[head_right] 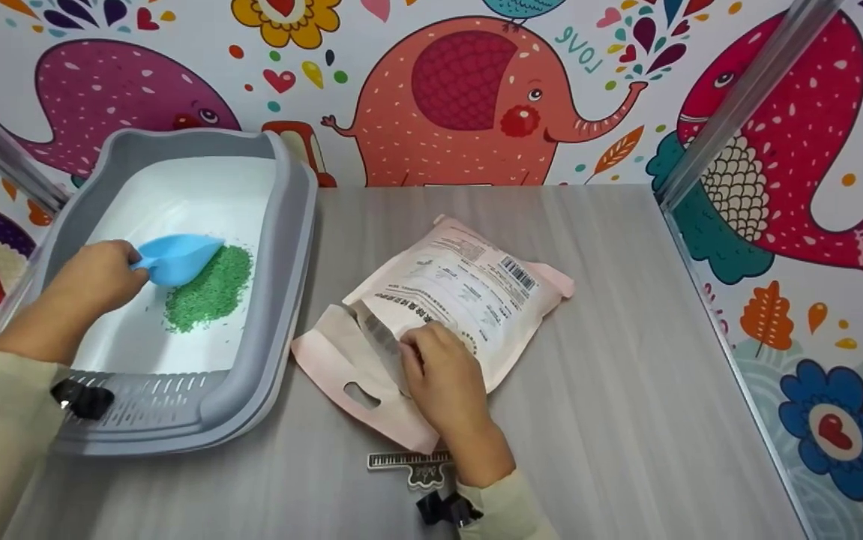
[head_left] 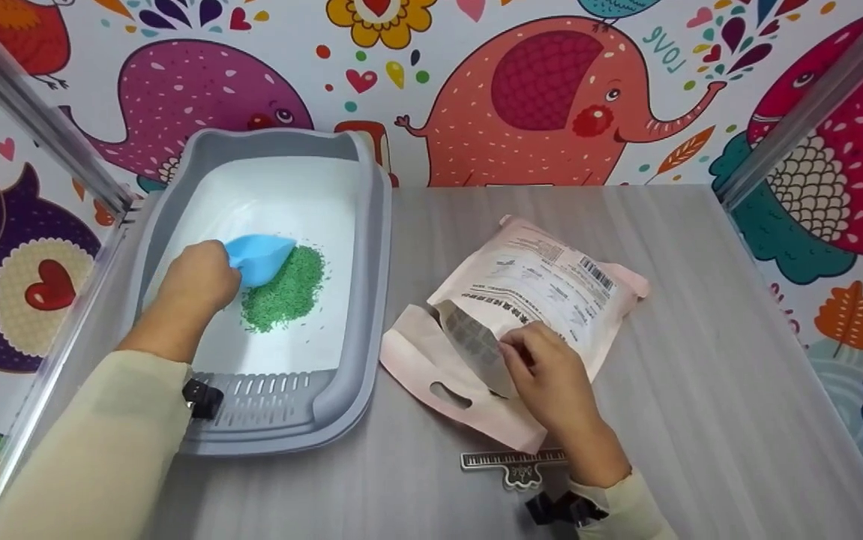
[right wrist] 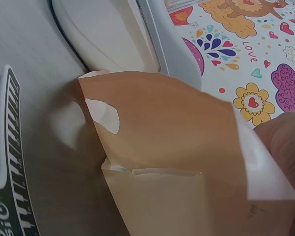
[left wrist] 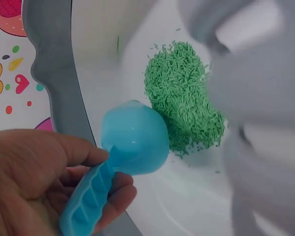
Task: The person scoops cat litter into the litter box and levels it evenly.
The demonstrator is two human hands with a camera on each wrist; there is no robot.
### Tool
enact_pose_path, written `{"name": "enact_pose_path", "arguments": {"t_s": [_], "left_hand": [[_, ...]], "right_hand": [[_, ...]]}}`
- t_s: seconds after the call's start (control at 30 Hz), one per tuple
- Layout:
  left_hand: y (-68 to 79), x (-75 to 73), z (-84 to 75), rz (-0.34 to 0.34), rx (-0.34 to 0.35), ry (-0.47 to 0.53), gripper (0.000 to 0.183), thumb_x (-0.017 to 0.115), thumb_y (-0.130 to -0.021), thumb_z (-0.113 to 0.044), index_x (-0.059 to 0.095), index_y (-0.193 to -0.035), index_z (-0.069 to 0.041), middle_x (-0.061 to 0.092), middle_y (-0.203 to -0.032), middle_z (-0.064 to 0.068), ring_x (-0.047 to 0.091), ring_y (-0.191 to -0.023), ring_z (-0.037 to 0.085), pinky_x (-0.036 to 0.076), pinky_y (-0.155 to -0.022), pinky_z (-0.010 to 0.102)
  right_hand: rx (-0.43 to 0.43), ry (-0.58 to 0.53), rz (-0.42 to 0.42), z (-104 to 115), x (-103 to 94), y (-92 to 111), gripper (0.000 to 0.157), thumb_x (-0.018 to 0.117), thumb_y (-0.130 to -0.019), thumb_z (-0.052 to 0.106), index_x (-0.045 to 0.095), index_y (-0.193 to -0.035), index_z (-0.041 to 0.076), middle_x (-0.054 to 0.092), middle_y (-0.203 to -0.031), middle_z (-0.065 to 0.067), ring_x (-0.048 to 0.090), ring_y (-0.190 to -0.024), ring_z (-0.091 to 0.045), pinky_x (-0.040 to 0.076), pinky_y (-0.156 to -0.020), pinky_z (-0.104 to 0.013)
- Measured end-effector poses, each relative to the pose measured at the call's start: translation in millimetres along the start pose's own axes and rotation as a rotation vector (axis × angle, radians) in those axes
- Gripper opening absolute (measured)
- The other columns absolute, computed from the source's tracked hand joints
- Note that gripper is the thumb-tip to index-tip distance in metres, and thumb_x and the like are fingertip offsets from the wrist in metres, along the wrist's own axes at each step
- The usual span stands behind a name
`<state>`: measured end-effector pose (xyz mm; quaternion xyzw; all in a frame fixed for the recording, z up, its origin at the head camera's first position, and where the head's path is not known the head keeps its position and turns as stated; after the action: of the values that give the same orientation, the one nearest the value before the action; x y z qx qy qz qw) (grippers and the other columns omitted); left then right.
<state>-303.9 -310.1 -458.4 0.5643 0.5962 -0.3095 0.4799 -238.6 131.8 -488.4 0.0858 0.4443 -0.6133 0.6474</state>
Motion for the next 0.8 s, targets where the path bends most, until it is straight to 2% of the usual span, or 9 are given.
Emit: {"name": "enact_pose_path", "arguments": {"t_s": [0.27,0.57,0.8], "left_hand": [[-2.0,4.3,-6.7,0.053,0.006,-0.041,0.03,0.056,-0.09,-0.005,0.064,-0.103,0.021,0.066,-0.103,0.037,0.058,-0.081,0.039,0.053,-0.08,0.058],[-0.7,7.9,-15.0,0.124,-0.003,-0.063,0.04,0.062,-0.09,-0.008,0.06,-0.112,0.025,0.066,-0.111,0.04,0.056,-0.085,0.036,0.054,-0.088,0.059],[2.1,9.3,-12.2,0.137,0.004,-0.07,0.037,0.062,-0.088,-0.006,0.061,-0.111,0.024,0.066,-0.106,0.037,0.058,-0.084,0.039,0.053,-0.085,0.057]], "right_hand": [[-0.027,0.004,-0.013,0.8,-0.7,0.1,0.007,0.075,-0.092,0.006,0.071,-0.095,0.011,0.064,-0.085,0.004,0.054,-0.073,-0.006,0.048,-0.065,-0.023],[-0.019,-0.001,-0.011,-0.1,-0.3,-0.1,0.009,0.076,-0.091,0.004,0.072,-0.095,0.011,0.065,-0.086,0.003,0.056,-0.073,-0.007,0.048,-0.065,-0.023],[-0.027,0.004,-0.01,0.4,0.8,0.0,0.008,0.076,-0.091,0.004,0.072,-0.094,0.011,0.065,-0.086,0.002,0.056,-0.073,-0.008,0.049,-0.065,-0.024]]}}
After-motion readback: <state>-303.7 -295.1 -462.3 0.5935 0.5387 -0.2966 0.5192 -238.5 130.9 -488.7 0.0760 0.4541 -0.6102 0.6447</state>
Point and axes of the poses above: each hand's wrist, its own y-axis away from the middle knuckle, its own x-axis out of the palm, z = x × y, the point moved 7 cm from there along -y, towards the middle knuckle
